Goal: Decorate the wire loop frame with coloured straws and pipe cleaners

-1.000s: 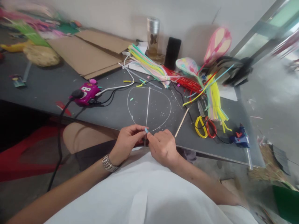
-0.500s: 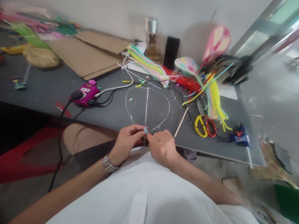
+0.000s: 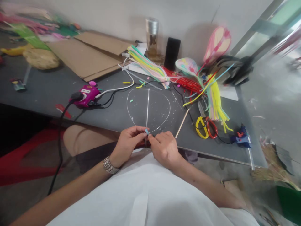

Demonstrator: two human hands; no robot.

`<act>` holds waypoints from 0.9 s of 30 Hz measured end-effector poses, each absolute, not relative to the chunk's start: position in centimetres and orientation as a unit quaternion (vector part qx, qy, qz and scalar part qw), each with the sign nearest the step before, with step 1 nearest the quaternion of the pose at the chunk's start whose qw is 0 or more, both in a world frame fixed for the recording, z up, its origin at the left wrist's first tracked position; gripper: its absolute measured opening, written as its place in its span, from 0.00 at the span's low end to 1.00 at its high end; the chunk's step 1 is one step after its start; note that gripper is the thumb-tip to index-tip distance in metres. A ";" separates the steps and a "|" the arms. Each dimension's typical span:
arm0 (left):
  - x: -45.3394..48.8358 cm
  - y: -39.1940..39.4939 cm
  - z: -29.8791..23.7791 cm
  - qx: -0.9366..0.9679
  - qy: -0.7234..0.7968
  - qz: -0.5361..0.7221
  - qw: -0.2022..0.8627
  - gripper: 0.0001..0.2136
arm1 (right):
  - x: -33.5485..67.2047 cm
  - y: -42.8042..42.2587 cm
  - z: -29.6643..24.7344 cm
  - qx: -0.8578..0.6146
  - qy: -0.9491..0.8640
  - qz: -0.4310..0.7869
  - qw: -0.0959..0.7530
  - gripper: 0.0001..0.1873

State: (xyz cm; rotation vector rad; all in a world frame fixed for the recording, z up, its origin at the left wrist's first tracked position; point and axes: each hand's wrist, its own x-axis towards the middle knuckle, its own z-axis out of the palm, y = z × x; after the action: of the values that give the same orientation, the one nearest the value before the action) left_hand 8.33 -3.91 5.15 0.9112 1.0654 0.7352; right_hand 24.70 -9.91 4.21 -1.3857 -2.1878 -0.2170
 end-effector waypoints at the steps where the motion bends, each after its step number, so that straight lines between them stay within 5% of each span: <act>1: 8.4 -3.9 5.1 0.406 0.477 0.332 0.705 0.12 | 24.6 -9.9 4.2 -0.511 -0.814 -0.082 0.265 0.11; 16: 8.3 -4.0 4.9 0.399 0.472 0.350 0.704 0.13 | 24.5 -10.0 4.4 -0.517 -0.810 -0.076 0.265 0.12; 27: 8.3 -3.7 4.8 0.407 0.466 0.350 0.704 0.13 | 24.9 -10.3 3.2 -0.623 -0.639 0.240 0.382 0.06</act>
State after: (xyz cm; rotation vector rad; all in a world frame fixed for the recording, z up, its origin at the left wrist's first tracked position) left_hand 8.31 -3.75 4.83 0.9047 1.0363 0.7779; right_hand 24.91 -10.26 3.22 -1.5901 -1.6311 0.6120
